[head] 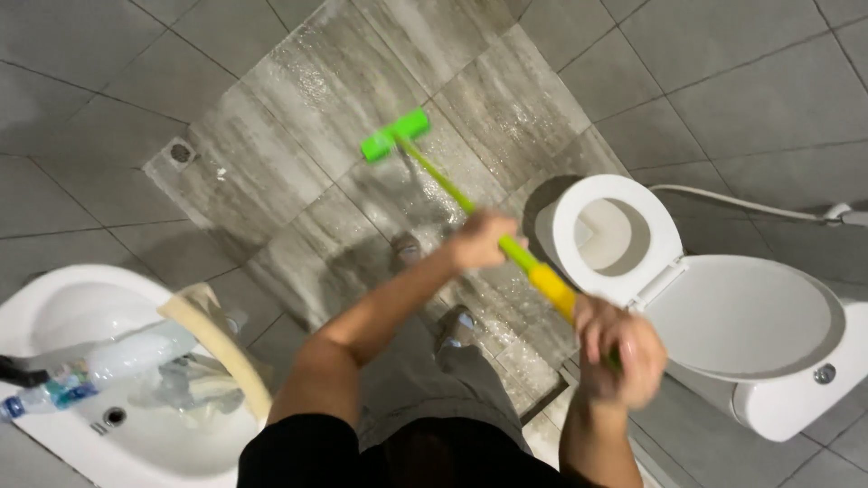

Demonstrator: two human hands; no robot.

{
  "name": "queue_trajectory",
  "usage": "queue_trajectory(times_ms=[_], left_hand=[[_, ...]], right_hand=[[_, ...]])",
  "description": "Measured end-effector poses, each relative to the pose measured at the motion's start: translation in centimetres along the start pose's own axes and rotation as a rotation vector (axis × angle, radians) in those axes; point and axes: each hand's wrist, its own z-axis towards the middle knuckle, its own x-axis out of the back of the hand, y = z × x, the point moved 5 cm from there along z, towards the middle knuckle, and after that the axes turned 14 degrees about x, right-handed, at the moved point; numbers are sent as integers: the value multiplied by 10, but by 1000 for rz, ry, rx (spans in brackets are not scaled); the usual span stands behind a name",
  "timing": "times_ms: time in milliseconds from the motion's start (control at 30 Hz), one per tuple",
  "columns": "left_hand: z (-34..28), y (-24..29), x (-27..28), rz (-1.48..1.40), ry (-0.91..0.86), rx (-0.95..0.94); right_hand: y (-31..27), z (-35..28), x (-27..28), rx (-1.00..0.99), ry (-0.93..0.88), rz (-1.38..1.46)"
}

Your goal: The person sweeps water across the tiled bathroom floor using a green squeegee, moving the water toward the drain. They then use a handheld bidet sprayer to rinse the toilet bowl, the surrounding floor, and the squeegee itself.

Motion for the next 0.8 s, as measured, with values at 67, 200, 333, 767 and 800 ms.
queue_trajectory(times_ms=[67,200,333,767,800], left_hand=[[-17,0,-25,45,13,-139],[-20,-23,-38,-20,153,-377],[14,-92,-57,88,205,-204],[-120,77,-313,66,-129,-253],[-136,98,-339,36,-264,-248]], right_hand=[[-19,-16,4,7,-11,-28],[8,-62,42,-137,87,-13],[60,-79,62,410,-185,-809],[-174,-224,272,28,190,-152],[-203,-243,292,13,198,-147]])
